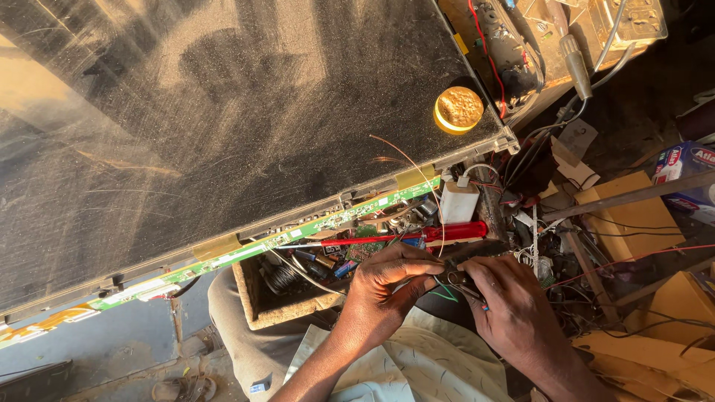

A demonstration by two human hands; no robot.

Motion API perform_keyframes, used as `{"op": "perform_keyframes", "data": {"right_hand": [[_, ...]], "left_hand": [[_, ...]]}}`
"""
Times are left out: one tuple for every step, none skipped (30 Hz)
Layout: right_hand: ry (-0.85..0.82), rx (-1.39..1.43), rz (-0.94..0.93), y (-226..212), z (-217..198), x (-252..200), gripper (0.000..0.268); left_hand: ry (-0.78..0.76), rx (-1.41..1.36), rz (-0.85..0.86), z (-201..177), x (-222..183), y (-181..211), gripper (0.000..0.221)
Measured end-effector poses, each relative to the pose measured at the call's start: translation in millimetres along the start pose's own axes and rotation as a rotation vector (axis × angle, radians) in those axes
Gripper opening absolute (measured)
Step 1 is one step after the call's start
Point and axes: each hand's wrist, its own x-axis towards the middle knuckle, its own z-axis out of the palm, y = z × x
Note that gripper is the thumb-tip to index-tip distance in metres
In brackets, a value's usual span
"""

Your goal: The person repairs a television by stripping wires, twisting them together, and soldering connections on the circuit board. They use pliers and a soldering iron to join wires and secure components on the board.

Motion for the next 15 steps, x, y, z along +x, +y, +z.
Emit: {"op": "perform_keyframes", "data": {"right_hand": [[-0.031,-0.001,0.022,0.2,0.6,-0.7,0.049],[-0.062,-0.003,0.043,0.5,1.2,-0.9,0.049],[-0.093,-0.005,0.065,0.7,1.6,-1.2,0.048],[-0.092,-0.004,0.061,0.5,1.8,-1.6,0.049],[-0.092,-0.004,0.057,0.4,1.9,-1.8,0.050],[-0.092,-0.004,0.054,0.2,1.9,-2.3,0.050],[-0.104,-0.007,0.068,0.1,2.1,-2.7,0.050],[-0.116,-0.010,0.082,0.1,2.2,-3.1,0.049],[-0.128,-0.014,0.096,0.1,2.2,-3.6,0.048],[-0.121,-0.018,0.081,0.2,2.6,-2.8,0.050],[-0.113,-0.023,0.066,0.4,3.2,-1.9,0.052],[-0.107,-0.027,0.053,0.4,3.5,-2.1,0.053],[-0.104,-0.024,0.049,0.5,3.7,-2.4,0.054],[-0.101,-0.022,0.045,0.8,3.8,-2.3,0.054],[-0.098,-0.019,0.040,1.0,3.8,-2.2,0.054]], "left_hand": [[-0.003,0.029,0.024,-0.1,-0.6,-0.5,0.028],[-0.006,0.059,0.049,-0.4,-1.0,-0.9,0.028],[-0.009,0.088,0.074,-0.6,-1.1,-1.2,0.028],[-0.012,0.092,0.088,-0.7,-0.6,-1.5,0.029],[-0.015,0.095,0.101,-0.6,0.2,-1.9,0.029],[-0.018,0.098,0.114,-0.5,0.6,-2.1,0.030],[-0.020,0.100,0.098,-0.7,0.2,-2.2,0.029],[-0.021,0.101,0.082,-0.9,-0.7,-2.1,0.029],[-0.022,0.101,0.066,-0.9,-1.4,-2.1,0.029],[-0.022,0.111,0.093,-1.0,-0.6,-2.3,0.030],[-0.021,0.120,0.120,-0.8,0.4,-2.5,0.030],[-0.021,0.128,0.145,-0.4,0.4,-2.8,0.030],[-0.020,0.127,0.152,-0.4,0.1,-3.0,0.030],[-0.020,0.126,0.161,-0.6,0.3,-3.2,0.030],[-0.019,0.124,0.169,-0.8,0.4,-3.2,0.030]]}}
